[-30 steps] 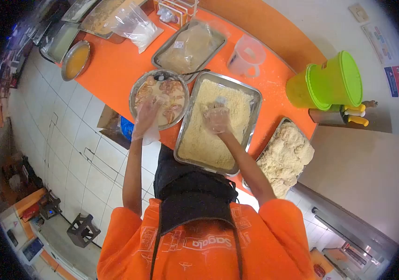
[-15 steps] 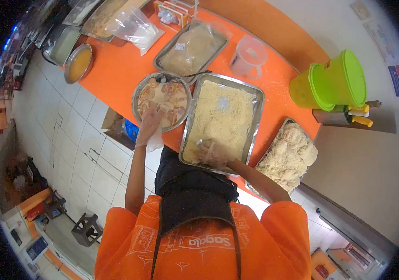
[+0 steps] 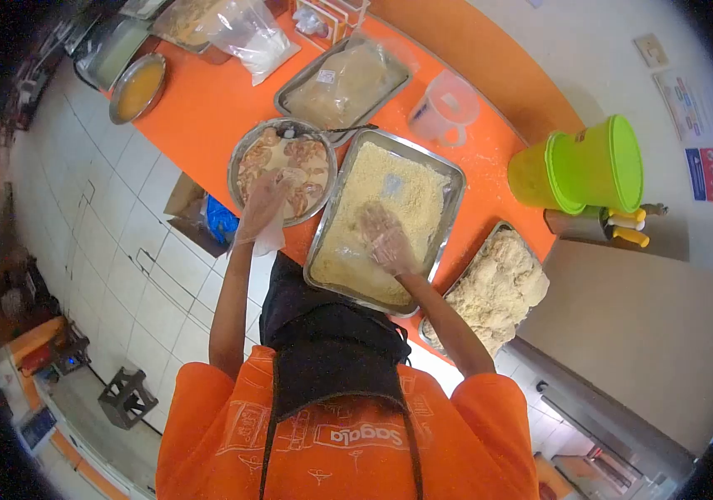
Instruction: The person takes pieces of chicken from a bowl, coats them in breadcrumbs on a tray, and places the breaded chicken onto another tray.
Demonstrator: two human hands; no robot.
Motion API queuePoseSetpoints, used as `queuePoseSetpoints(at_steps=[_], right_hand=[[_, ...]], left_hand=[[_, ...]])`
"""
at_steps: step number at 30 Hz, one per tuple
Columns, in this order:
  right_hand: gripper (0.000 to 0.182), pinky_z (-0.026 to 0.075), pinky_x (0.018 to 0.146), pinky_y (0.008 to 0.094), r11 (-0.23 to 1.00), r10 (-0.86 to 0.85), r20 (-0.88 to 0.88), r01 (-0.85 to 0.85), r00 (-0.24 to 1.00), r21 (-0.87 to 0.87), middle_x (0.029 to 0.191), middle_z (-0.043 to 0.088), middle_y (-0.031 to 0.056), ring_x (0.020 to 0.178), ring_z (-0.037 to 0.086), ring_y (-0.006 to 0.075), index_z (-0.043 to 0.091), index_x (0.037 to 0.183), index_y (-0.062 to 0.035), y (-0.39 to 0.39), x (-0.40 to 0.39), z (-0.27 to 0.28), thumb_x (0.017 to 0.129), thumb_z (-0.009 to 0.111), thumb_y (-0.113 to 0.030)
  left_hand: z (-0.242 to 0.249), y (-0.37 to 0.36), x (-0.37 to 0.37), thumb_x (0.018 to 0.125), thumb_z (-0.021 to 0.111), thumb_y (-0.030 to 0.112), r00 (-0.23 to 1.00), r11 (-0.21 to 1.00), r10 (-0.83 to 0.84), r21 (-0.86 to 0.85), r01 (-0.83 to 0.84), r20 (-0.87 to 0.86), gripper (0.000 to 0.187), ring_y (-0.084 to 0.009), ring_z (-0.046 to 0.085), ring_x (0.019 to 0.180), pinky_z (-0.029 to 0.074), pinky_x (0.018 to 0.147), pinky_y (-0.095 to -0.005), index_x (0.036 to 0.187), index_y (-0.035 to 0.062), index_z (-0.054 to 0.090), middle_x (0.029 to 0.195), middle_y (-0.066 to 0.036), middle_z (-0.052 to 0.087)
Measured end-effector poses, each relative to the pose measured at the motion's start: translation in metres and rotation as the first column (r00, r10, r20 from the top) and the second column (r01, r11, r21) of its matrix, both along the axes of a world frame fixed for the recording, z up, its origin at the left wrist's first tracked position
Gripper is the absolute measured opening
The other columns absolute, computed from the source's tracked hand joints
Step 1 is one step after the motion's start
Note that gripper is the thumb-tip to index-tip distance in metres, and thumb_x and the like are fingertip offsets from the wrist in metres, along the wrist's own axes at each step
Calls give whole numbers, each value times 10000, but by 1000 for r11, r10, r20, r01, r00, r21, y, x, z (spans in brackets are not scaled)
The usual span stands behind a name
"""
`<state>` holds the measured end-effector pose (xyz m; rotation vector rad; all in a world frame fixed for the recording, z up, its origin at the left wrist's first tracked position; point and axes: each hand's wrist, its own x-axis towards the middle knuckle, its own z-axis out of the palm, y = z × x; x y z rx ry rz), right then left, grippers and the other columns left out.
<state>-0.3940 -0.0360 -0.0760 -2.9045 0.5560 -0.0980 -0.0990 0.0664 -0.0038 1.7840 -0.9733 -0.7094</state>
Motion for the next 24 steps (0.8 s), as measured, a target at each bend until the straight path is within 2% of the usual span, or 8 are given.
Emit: queuePoseSetpoints(at_steps=[2, 5, 8, 11, 14, 17, 23, 24], right_hand=[[582, 187, 1156, 446, 995, 15, -51, -20, 999, -94, 1424, 432, 207, 1359, 341, 336, 428, 1387, -12, -4, 16, 15, 951, 406, -397], [600, 219, 1139, 451, 988, -87, 44, 92, 995, -122, 1422, 439, 201, 1344, 366, 340, 420, 1395, -16, -17, 55, 14, 942, 414, -409], [546, 332, 1053, 473, 965, -92, -22, 84, 995, -249, 1332, 506, 204, 1224, 476, 349, 499, 1303, -2, -19, 75, -8, 931, 444, -399], [415, 416, 915, 495, 993, -78, -256, 97, 964, 62, 1150, 586, 188, 1045, 555, 337, 600, 1108, -25, -29, 76, -9, 892, 512, -369], [316, 438, 832, 509, 969, -55, -161, 91, 985, 229, 994, 604, 175, 935, 564, 330, 622, 939, -48, -36, 78, 0, 834, 575, -343], [290, 424, 869, 511, 1000, 12, 93, -10, 996, -28, 966, 618, 164, 966, 561, 335, 636, 922, -56, -40, 76, -40, 823, 581, -322], [355, 389, 942, 508, 980, -124, 73, 134, 990, -150, 1084, 580, 180, 1048, 524, 377, 598, 1087, -52, -54, 73, -52, 816, 592, -281], [460, 376, 959, 506, 970, 5, 257, 58, 967, -238, 1119, 547, 189, 1090, 492, 393, 553, 1190, -46, -57, 64, -64, 810, 612, -297]], left_hand=[[25, 3, -3, 878, 585, 254, 998, 995, 44, 90, -47, 40, 374, -373, 613, 949, 460, 856, -397, 1111, -39, 606, 1028, -252, 635], [-8, 8, -3, 876, 594, 277, 989, 995, 89, 39, -95, 121, 384, -384, 606, 967, 459, 856, -407, 1104, -32, 609, 1034, -253, 633], [7, 9, -4, 870, 600, 283, 997, 991, 81, 110, -78, -19, 394, -401, 599, 989, 463, 856, -418, 1107, -31, 606, 1039, -257, 632], [-8, 13, -2, 859, 607, 278, 997, 997, 74, 41, -73, -25, 397, -408, 600, 989, 468, 852, -428, 1094, -42, 605, 1028, -259, 634], [-8, 16, -5, 846, 617, 281, 993, 993, 116, 31, -116, -20, 410, -410, 597, 991, 472, 870, -420, 1090, -48, 606, 1009, -263, 635], [-5, 11, -10, 766, 663, 250, 984, 974, 152, 184, -133, -91, 426, -413, 574, 1054, 458, 916, -418, 1081, -32, 613, 1105, -261, 609], [3, -1, -13, 850, 610, 244, 925, 997, -32, -57, 58, 379, 382, -410, 591, 994, 470, 850, -434, 1123, -23, 596, 1015, -260, 629], [5, -5, -9, 848, 613, 242, 921, 994, -43, -78, 79, 387, 382, -411, 592, 983, 473, 843, -432, 1123, -22, 596, 1007, -260, 629]])
